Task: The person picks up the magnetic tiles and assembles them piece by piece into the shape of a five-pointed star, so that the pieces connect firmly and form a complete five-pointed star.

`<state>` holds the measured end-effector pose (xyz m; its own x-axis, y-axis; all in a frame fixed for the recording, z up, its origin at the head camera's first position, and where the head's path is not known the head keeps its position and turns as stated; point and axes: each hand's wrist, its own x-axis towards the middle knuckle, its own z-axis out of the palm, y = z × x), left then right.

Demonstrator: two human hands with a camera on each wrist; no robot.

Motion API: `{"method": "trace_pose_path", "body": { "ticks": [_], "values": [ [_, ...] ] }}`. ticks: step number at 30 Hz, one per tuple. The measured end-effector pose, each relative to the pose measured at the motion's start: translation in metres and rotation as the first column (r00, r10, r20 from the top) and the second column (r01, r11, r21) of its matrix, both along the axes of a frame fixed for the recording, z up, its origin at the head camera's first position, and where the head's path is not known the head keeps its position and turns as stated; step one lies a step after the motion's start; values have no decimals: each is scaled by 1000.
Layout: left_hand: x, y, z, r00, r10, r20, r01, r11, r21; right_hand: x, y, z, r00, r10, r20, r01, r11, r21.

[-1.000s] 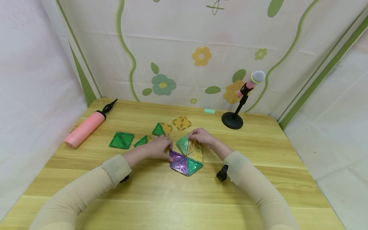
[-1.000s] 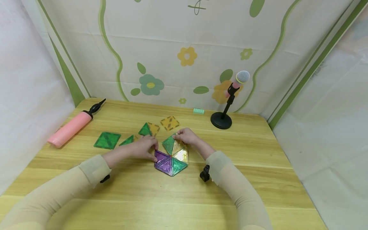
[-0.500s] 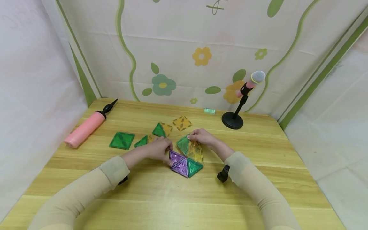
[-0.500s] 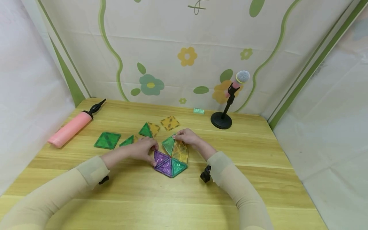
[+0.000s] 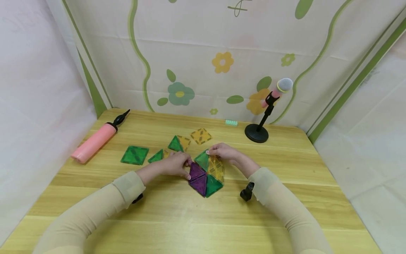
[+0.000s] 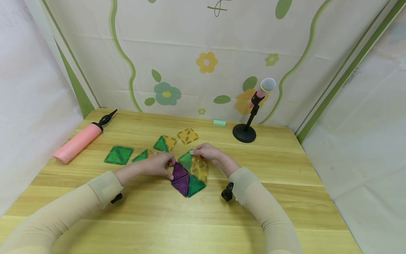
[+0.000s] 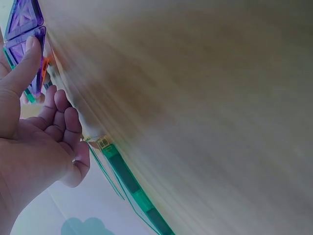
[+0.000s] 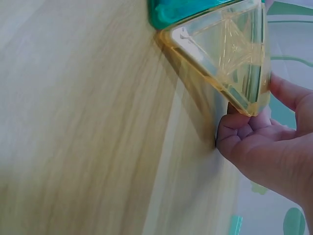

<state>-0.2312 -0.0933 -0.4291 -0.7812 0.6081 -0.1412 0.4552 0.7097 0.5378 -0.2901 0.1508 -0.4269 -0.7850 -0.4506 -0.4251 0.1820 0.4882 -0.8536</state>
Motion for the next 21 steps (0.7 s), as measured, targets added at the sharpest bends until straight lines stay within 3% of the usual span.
{"method": "trace_pose_path", "body": {
  "ticks": [8, 21],
  "values": [
    [0, 0, 0, 1000, -9, -17, 9, 1000, 1, -1, -2, -1, 999, 32, 38, -33, 999, 20],
    [0, 1, 1, 999, -38, -31, 38, 999, -14, 4, -10, 4, 998, 62, -31, -60, 996, 61]
  ]
}}
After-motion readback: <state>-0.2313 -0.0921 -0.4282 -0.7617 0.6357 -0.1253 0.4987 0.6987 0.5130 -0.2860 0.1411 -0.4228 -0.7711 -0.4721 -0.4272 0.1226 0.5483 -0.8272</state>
